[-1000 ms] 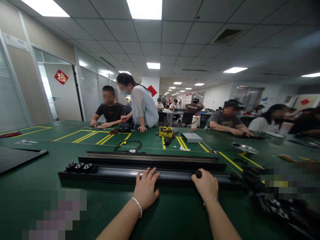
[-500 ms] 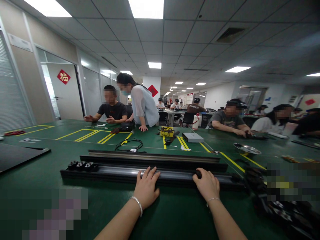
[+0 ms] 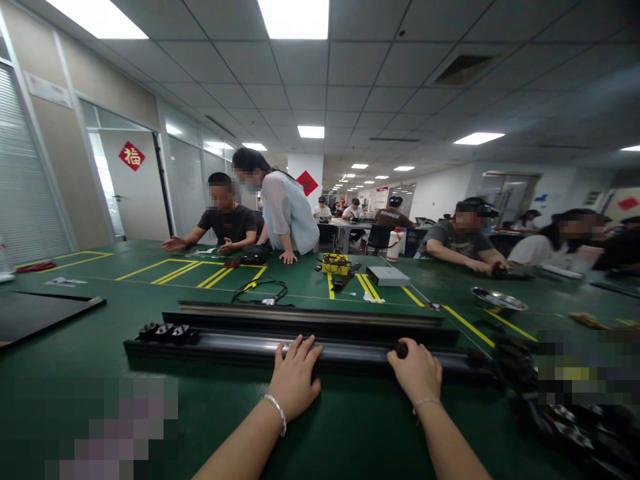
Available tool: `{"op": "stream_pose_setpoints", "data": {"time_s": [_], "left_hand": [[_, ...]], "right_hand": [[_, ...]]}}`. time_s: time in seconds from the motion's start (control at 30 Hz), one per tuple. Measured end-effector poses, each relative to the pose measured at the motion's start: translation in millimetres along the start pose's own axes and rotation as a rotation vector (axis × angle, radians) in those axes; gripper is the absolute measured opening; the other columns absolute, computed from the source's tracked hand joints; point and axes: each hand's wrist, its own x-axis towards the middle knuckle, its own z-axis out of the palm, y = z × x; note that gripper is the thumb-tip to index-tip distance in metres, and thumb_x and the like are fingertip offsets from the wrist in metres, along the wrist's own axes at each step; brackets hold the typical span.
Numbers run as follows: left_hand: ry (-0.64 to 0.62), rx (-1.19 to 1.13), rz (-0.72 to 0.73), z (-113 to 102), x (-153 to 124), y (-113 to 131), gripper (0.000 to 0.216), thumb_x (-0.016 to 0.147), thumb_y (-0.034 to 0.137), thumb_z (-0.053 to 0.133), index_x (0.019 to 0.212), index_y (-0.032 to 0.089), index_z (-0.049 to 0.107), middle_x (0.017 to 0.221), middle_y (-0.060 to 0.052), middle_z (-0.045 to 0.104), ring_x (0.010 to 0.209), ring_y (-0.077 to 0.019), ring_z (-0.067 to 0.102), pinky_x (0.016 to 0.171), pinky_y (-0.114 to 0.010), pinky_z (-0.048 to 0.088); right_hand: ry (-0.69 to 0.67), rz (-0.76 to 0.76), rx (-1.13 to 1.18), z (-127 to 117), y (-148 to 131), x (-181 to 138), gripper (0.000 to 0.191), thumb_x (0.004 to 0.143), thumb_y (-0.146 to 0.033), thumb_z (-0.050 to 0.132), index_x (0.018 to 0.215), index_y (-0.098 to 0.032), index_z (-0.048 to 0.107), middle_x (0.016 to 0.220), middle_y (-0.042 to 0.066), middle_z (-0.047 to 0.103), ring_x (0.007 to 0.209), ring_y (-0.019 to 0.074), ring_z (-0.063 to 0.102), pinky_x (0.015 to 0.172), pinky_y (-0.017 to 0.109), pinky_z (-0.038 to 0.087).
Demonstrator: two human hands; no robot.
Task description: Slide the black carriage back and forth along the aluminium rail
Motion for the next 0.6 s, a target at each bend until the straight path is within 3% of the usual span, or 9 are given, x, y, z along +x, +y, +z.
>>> {"op": "stream_pose_setpoints", "data": {"time_s": [0.37, 0.6], "left_hand": [[-0.023, -0.017, -0.012, -2.3, 0.6, 1.6, 0.057, 0.072, 0.034, 0.047, 0.128, 0.034, 0.04, 0.143, 0.002, 0.035, 0.132, -0.0249, 0.023, 0.106, -0.054, 0.008], [-0.045, -0.001, -0.021, -5.7, -0.2, 3.6, 0.057, 0.072, 0.035, 0.047, 0.128, 0.034, 0.039, 0.143, 0.002, 0.033, 0.133, -0.0246, 0.022, 0.107, -0.053, 0.008]], "right_hand": [[-0.022, 0.008, 0.002, 2.8, 2.9, 2.0, 0.037, 0.071, -0.035, 0.042, 0.101, -0.021, 0.059, 0.106, 0.008, 0.061, 0.112, 0.0257, 0.046, 0.095, 0.041, 0.028], [-0.036, 0.009, -0.005, 5.1, 6.8, 5.5, 0.041, 0.072, -0.034, 0.041, 0.106, -0.017, 0.057, 0.107, 0.009, 0.061, 0.106, 0.0235, 0.05, 0.093, 0.037, 0.031]]}}
